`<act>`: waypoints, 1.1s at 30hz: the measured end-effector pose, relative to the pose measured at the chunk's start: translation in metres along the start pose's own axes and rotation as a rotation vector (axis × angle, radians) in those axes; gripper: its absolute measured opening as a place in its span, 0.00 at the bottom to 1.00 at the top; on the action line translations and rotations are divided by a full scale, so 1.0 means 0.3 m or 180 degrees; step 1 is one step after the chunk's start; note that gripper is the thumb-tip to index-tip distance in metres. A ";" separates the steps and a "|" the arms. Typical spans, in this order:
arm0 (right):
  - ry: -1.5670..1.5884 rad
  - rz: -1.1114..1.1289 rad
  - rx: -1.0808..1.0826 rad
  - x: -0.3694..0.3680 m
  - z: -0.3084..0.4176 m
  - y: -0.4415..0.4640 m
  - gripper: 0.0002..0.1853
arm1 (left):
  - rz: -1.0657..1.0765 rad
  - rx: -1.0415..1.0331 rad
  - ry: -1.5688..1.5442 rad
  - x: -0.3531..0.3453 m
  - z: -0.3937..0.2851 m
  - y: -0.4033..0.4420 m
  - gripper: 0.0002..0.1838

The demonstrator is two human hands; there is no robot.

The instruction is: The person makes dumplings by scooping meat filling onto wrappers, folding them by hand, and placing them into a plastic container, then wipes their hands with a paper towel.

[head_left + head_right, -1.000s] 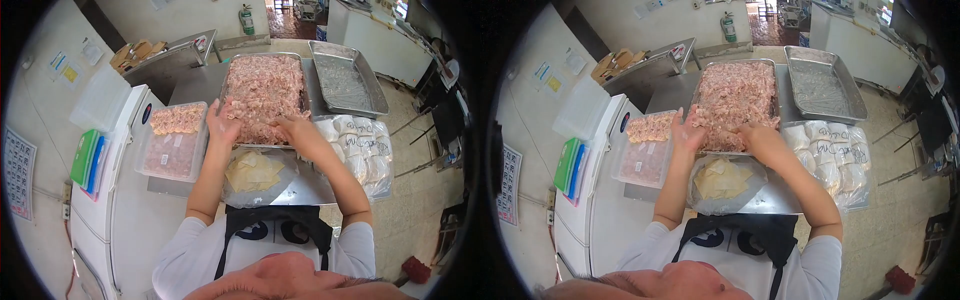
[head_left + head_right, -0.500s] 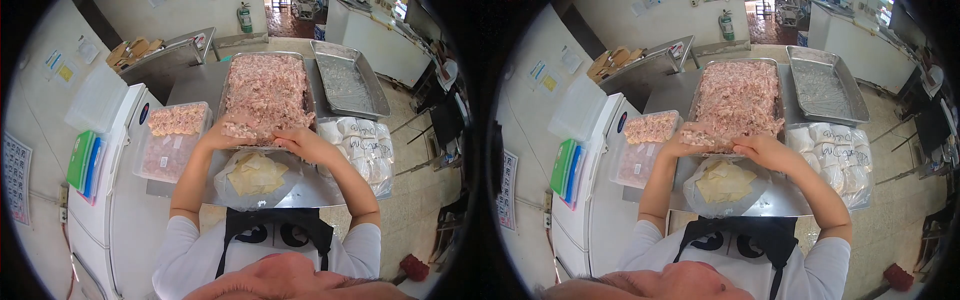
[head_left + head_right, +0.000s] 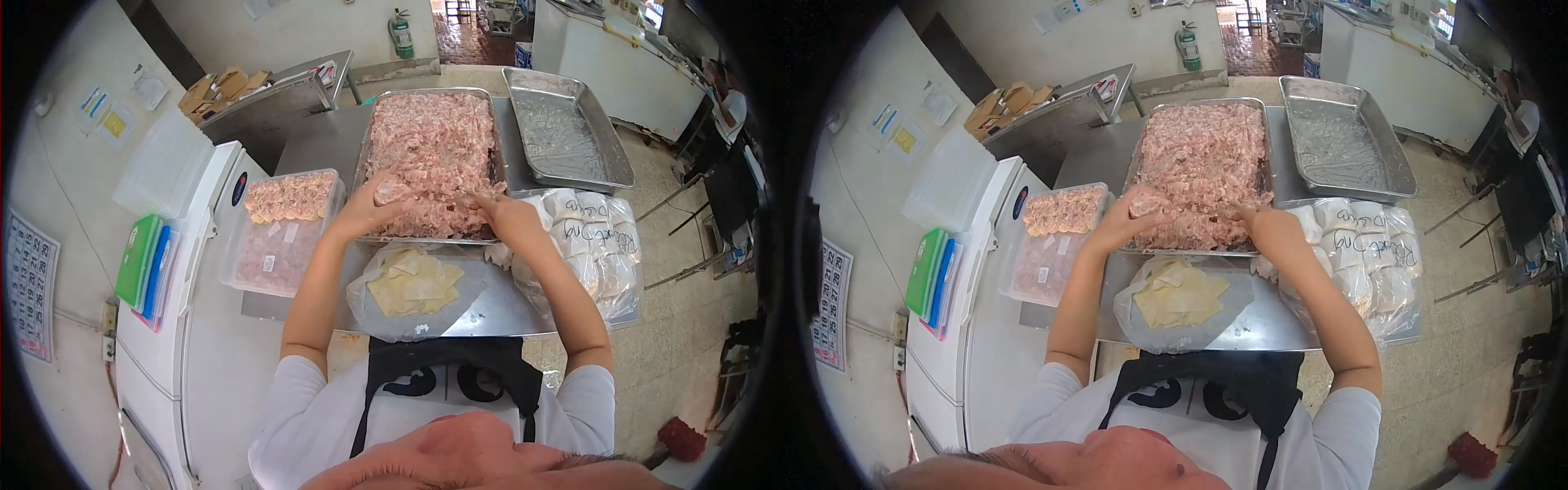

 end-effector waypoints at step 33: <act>0.2437 0.0265 -0.0605 -0.092 0.167 0.012 0.14 | -0.1185 0.0104 0.0635 0.443 0.169 -0.092 0.37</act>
Point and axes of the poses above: each hand's wrist, its own y-axis towards the middle knuckle, its own x-axis out of the back of the hand, z = x × y, the point moved 9 cm from there along y, towards the middle knuckle, and after that the axes turned 14 degrees about -z, right-handed, at the moved point
